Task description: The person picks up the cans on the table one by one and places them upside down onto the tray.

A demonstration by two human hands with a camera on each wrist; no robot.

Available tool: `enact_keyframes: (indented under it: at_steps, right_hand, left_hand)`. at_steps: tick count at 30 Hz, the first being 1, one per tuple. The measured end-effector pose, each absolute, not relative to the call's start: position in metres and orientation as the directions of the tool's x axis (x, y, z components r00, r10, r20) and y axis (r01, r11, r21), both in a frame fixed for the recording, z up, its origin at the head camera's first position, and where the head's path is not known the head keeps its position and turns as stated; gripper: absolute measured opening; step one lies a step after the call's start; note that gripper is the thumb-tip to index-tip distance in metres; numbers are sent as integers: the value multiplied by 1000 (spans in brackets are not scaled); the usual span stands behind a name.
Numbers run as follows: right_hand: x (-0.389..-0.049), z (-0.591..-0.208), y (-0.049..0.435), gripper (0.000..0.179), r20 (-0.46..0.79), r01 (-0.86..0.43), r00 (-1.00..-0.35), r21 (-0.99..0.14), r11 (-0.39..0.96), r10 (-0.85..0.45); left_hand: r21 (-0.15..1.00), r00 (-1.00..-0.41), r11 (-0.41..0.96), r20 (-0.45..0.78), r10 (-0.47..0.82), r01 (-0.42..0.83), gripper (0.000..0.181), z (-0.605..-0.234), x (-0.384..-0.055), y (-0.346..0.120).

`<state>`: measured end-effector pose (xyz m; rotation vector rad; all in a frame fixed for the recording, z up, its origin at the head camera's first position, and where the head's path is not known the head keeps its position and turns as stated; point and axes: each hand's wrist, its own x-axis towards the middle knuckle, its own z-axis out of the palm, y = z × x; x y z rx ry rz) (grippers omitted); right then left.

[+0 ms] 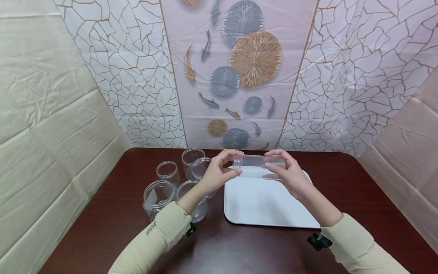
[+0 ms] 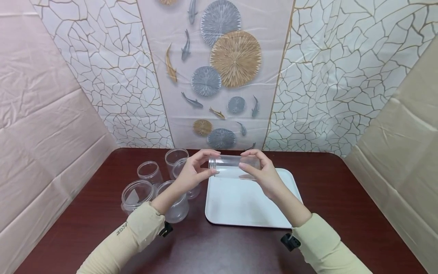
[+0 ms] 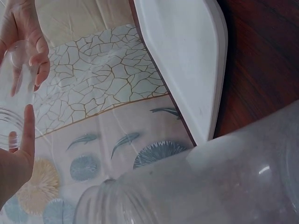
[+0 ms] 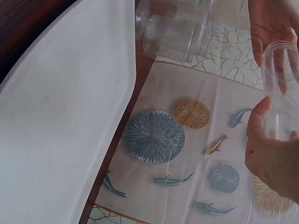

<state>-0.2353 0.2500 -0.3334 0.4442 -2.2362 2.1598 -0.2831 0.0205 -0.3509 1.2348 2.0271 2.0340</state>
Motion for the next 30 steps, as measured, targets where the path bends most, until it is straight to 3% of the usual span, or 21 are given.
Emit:
enact_keyframes:
  at_steps: [9,30]
  right_hand:
    - [-236,-336,248,23,203,-220,-966,-971,93,-159]
    - [-234,-342,250,27,252,-275,-955,-951,141,-158]
  left_hand:
    - [865,-678,-69,436,592,496,42,-353,-281,13]
    - [815,-663,33,446,601,579,39,-363,-272,-2]
